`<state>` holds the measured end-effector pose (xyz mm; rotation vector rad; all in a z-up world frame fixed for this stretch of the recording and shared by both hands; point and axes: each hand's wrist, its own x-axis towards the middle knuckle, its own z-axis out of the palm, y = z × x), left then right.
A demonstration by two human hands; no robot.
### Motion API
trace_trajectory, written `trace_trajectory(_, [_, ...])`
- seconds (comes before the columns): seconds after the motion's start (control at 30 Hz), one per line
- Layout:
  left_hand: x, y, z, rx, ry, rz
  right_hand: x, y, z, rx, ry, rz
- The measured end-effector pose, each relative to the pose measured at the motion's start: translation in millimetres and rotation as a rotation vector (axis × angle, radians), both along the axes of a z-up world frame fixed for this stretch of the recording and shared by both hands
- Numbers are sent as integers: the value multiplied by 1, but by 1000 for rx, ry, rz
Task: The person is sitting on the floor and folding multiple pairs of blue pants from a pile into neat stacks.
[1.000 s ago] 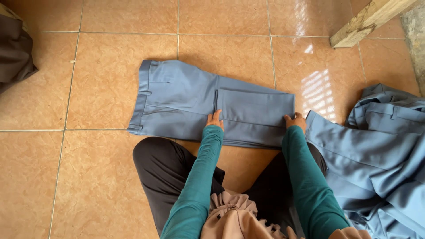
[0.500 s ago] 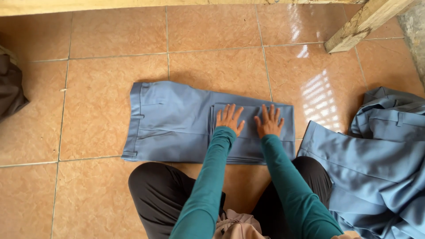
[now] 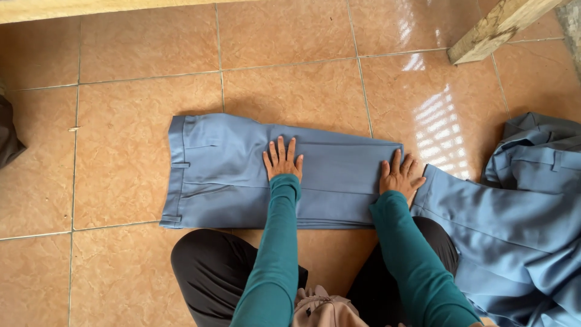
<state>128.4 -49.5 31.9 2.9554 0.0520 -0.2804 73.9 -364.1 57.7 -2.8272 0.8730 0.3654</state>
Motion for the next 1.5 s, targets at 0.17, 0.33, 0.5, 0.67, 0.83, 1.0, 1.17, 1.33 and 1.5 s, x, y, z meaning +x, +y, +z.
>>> trace_trajectory(0.17, [-38, -34, 30, 83, -206, 20, -3, 32, -19, -78, -214, 24])
trace_trajectory(0.33, [-91, -67, 40, -80, -106, -172, -28, 103, -28, -25, -356, 358])
trace_trajectory(0.5, [-91, -34, 25, -78, -153, -135, -45, 81, -28, -99, -316, 322])
trace_trajectory(0.67, [-86, -20, 1, 26, -445, -5, -39, 42, -29, -12, -190, 112])
trace_trajectory(0.83, [-115, -48, 14, -48, -495, -60, -50, 86, -21, 0, -226, 217])
trace_trajectory(1.0, [-114, -40, 11, -53, -103, -146, -55, 102, -9, 30, -3, 388])
trace_trajectory(1.17, [-85, -24, 5, 10, -57, -60, -35, 66, -13, 18, 18, 191])
trace_trajectory(1.33, [-80, -28, 17, 46, -98, -185, -37, 89, -3, 22, -75, 229])
trace_trajectory(1.5, [-91, -22, 9, -81, -22, -410, -54, 121, -1, 51, -6, 476])
